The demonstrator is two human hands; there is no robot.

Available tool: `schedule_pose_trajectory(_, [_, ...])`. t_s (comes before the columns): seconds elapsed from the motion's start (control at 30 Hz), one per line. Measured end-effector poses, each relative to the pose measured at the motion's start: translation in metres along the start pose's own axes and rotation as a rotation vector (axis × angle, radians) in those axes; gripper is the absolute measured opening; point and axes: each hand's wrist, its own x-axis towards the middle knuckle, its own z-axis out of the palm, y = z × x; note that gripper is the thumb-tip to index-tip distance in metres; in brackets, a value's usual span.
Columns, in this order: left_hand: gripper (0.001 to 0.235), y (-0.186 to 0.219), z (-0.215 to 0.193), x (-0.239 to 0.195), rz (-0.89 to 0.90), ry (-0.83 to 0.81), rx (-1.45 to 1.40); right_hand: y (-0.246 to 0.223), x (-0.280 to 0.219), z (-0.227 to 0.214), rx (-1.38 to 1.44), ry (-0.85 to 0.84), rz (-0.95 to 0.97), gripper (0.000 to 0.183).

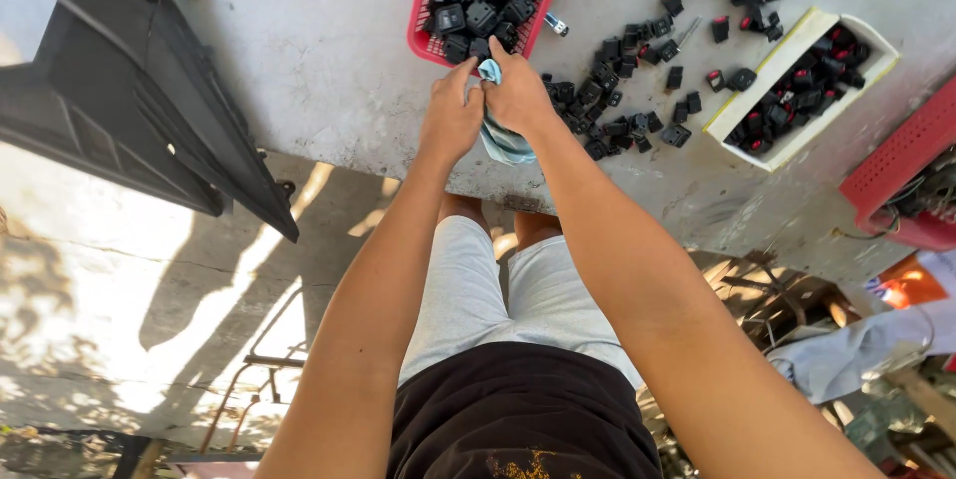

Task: The person picks up small black electronic components from a table and wipes them with a light blue cloth. They handle the components one by one, wiping them thoroughly before placing them back on the table or into a red basket.

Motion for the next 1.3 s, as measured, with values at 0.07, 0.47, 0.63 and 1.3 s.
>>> schedule_pose_trajectory(0.07, [0.050, -0.016, 0.010, 0.008, 0.036, -0.014, 0.033, -0.007, -0.014, -0.014, 0.176, 0.052, 0.022, 0.063])
schedule_pose_trajectory(0.47, [0.024, 0.007, 0.013, 0.020, 0.102, 0.200, 0.266, 0.078, -0.068, -0.065, 0.695, 0.354, 0.205, 0.017])
schedule_pose_trajectory(0.63, [0.014, 0.051, 0.021, 0.018, 0.152, 0.194, 0.136, 0.106, -0.064, -0.091, 0.744, 0.417, 0.269, 0.021])
schedule_pose_trajectory(1.3, [0.047, 0.152, 0.146, 0.214, 0.438, 0.179, 0.476, 0.143, 0.110, -0.228, -0.574, 0.560, 0.090, 0.050])
